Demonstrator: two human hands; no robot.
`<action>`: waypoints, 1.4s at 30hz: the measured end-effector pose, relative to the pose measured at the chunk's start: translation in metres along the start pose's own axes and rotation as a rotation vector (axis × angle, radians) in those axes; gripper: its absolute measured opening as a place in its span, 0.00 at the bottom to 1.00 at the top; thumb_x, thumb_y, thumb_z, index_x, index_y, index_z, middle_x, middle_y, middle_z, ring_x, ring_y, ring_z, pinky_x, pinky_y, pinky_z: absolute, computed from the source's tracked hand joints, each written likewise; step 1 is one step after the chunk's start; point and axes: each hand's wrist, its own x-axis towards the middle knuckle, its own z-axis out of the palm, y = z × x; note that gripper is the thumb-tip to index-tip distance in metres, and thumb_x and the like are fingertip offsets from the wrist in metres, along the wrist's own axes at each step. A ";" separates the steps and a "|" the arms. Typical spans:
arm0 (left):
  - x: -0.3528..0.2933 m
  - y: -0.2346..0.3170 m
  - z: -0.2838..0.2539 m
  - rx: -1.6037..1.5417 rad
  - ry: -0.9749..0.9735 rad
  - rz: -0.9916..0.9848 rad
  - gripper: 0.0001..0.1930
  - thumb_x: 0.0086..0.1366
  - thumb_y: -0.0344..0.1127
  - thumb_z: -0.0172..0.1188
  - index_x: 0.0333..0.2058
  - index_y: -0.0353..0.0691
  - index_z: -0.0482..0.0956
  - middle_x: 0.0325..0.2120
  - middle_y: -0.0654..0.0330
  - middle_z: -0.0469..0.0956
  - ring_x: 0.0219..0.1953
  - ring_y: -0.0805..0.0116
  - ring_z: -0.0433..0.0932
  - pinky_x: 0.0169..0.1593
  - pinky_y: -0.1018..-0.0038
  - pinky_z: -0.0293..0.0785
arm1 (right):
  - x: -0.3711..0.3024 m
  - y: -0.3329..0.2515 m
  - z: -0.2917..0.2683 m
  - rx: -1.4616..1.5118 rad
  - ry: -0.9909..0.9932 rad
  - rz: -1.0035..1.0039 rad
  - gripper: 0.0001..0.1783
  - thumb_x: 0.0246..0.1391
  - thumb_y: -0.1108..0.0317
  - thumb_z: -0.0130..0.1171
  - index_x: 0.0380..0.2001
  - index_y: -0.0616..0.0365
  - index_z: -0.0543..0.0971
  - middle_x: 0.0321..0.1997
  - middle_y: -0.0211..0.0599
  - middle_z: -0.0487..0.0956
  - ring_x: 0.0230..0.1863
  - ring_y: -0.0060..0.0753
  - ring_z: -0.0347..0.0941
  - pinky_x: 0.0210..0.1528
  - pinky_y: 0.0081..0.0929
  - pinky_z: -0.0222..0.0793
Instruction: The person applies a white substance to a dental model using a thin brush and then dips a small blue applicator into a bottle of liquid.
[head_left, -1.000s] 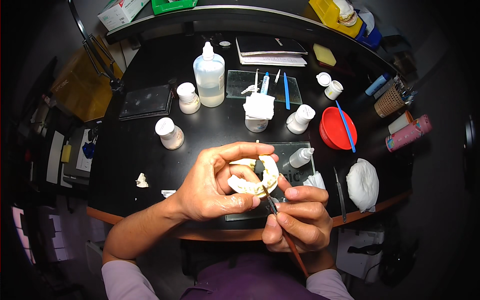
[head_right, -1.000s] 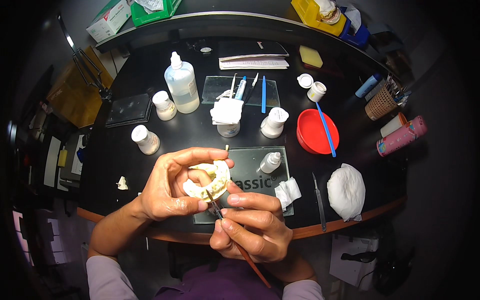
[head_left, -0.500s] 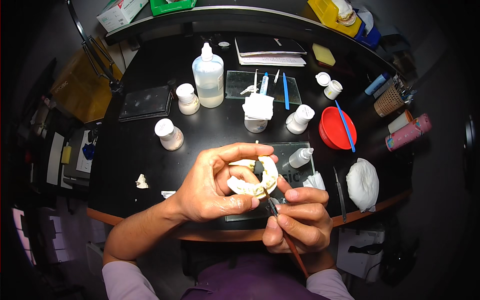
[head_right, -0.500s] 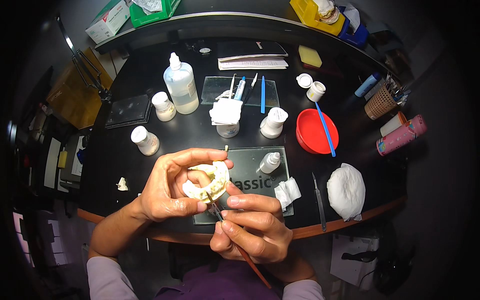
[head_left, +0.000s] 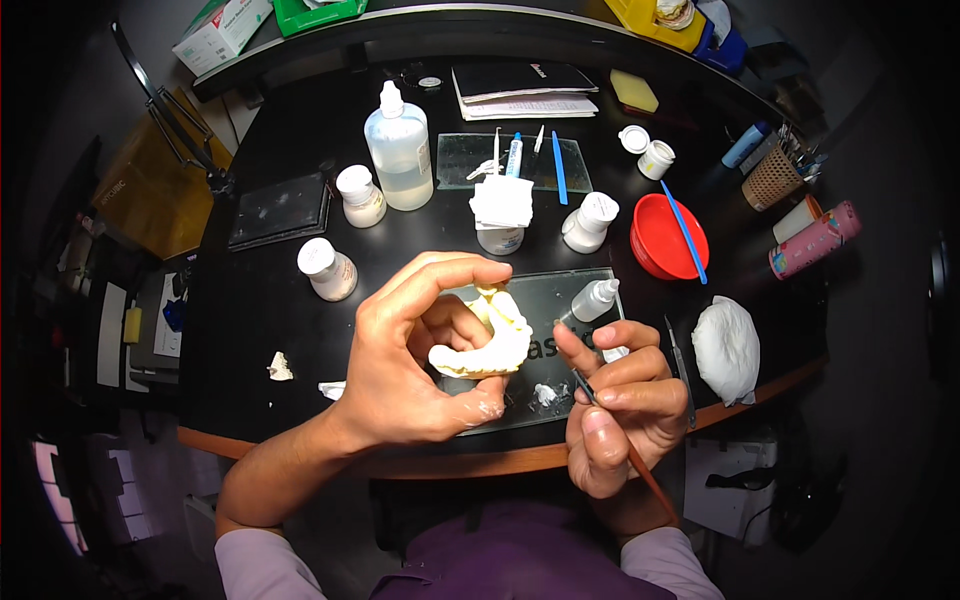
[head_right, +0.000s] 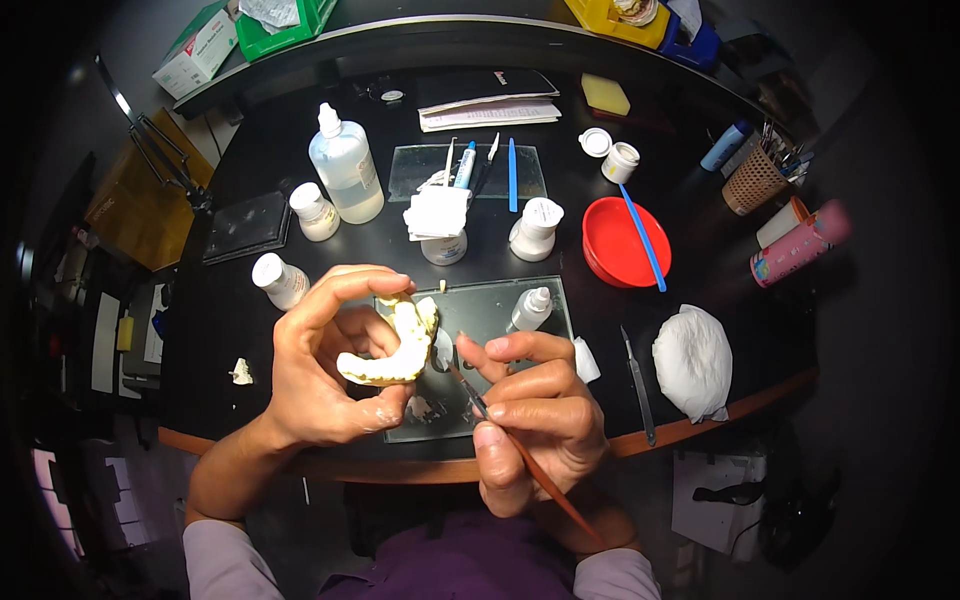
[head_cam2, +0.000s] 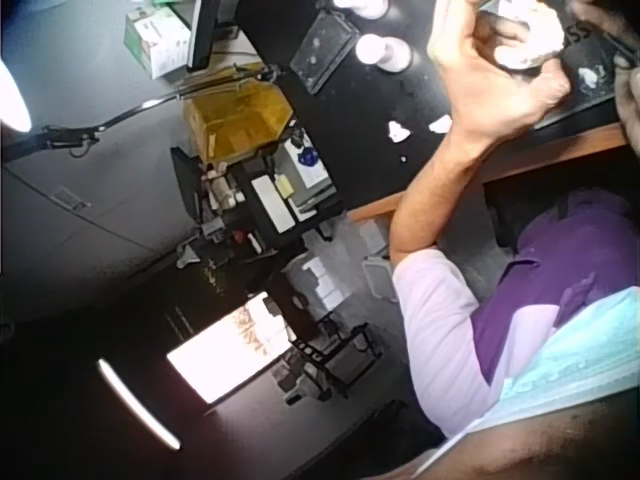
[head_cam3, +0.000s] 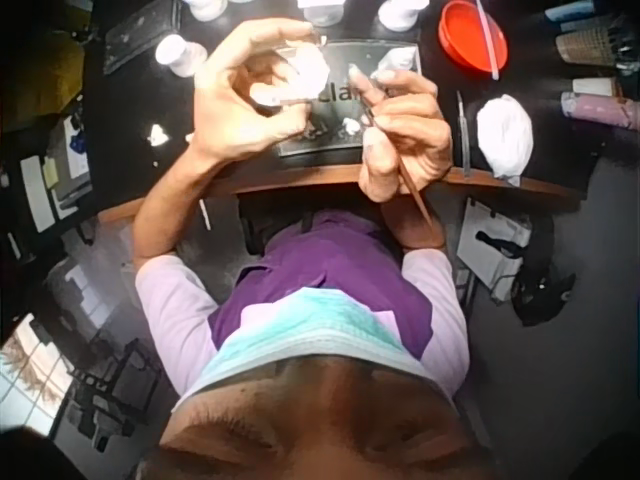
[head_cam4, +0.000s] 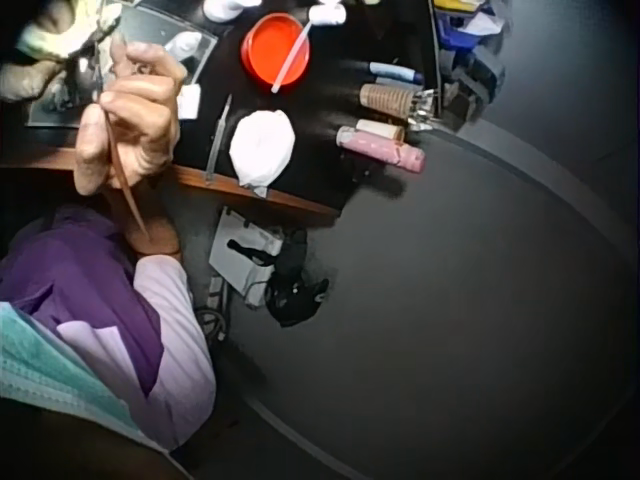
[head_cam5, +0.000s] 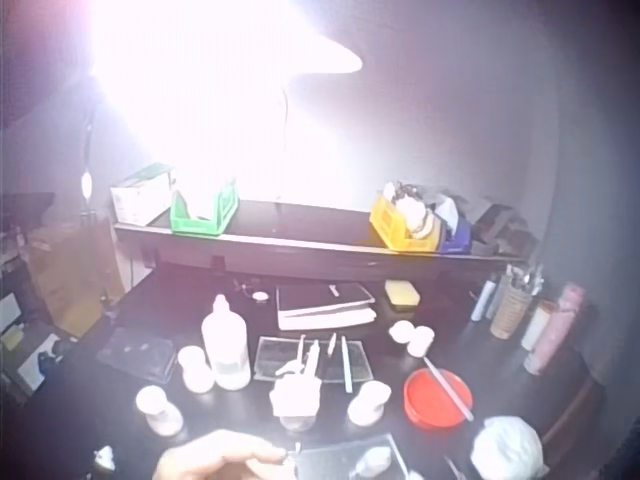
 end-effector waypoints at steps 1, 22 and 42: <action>0.001 -0.001 0.000 0.149 0.004 0.120 0.39 0.48 0.18 0.74 0.63 0.28 0.75 0.54 0.53 0.75 0.40 0.78 0.84 0.42 0.82 0.83 | 0.000 0.000 -0.002 -0.004 0.006 -0.001 0.11 0.59 0.78 0.58 0.44 0.61 0.74 0.41 0.42 0.76 0.60 0.45 0.70 0.63 0.61 0.83; 0.003 -0.006 0.000 0.578 0.028 0.437 0.36 0.42 0.23 0.75 0.57 0.35 0.85 0.50 0.54 0.78 0.34 0.82 0.79 0.31 0.85 0.75 | -0.017 -0.025 -0.044 -0.455 -0.076 0.132 0.09 0.50 0.74 0.61 0.36 0.56 0.76 0.27 0.34 0.79 0.43 0.36 0.72 0.58 0.39 0.68; 0.004 -0.009 -0.003 0.757 0.008 0.360 0.39 0.40 0.19 0.72 0.59 0.31 0.83 0.53 0.52 0.78 0.34 0.79 0.78 0.26 0.85 0.71 | -0.038 -0.031 -0.044 -0.692 -0.238 0.285 0.08 0.40 0.77 0.65 0.24 0.54 0.75 0.21 0.32 0.80 0.36 0.35 0.71 0.46 0.35 0.68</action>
